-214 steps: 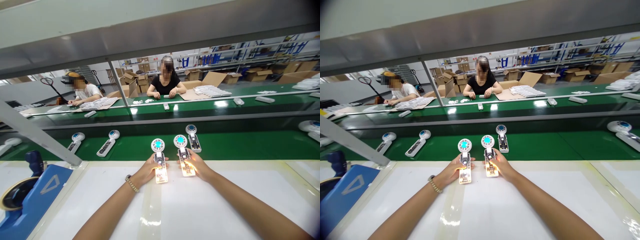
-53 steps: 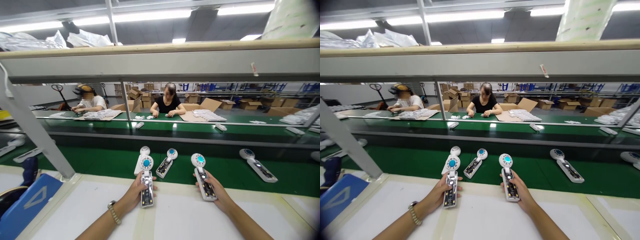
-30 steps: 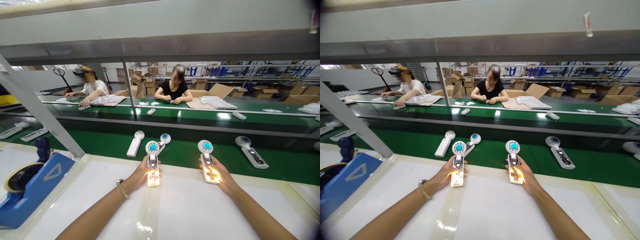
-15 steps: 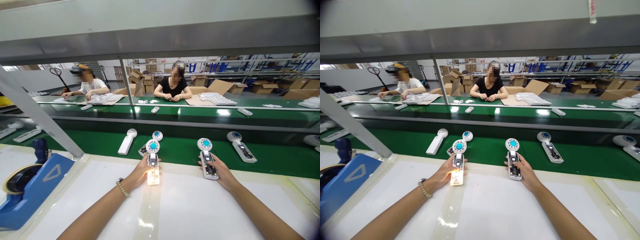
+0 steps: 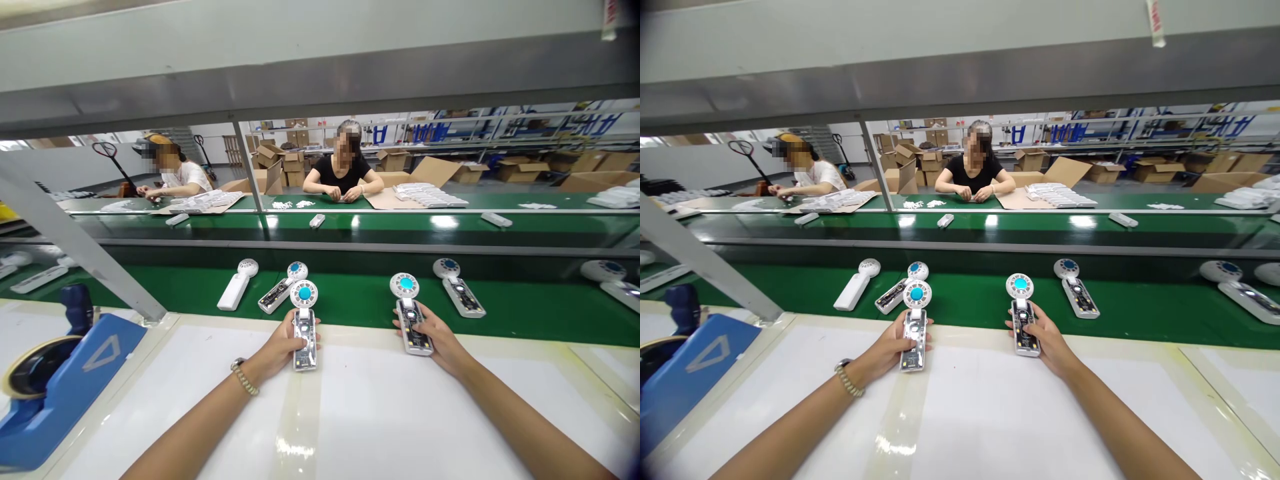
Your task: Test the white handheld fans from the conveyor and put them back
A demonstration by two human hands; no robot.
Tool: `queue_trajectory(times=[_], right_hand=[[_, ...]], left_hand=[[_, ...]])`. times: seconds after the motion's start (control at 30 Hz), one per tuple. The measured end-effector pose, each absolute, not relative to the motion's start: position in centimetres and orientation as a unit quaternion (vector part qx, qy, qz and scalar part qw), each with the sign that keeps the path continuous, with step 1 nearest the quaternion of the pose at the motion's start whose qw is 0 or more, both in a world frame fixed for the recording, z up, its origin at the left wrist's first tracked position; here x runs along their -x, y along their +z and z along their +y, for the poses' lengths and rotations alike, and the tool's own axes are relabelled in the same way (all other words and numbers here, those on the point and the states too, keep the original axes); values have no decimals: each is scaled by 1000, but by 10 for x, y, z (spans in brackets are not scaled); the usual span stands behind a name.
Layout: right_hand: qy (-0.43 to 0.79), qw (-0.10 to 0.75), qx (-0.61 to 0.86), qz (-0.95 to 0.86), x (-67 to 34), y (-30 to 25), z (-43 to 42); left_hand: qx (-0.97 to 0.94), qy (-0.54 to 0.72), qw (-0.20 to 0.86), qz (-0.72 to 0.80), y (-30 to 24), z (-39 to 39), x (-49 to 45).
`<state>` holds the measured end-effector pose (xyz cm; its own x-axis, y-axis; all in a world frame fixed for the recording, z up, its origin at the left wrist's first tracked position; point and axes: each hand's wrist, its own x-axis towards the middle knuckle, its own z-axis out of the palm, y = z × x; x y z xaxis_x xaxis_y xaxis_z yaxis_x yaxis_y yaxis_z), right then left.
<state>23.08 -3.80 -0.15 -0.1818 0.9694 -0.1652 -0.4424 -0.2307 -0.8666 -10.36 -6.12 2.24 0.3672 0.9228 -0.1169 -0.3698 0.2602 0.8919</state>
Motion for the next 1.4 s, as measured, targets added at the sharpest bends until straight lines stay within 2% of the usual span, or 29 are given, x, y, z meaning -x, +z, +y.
queue_trajectory(times=[1.4], right_hand=[[674,514,393,-357,-230,-2,-39]], left_hand=[[-401,434,728,347,29,-60,103]])
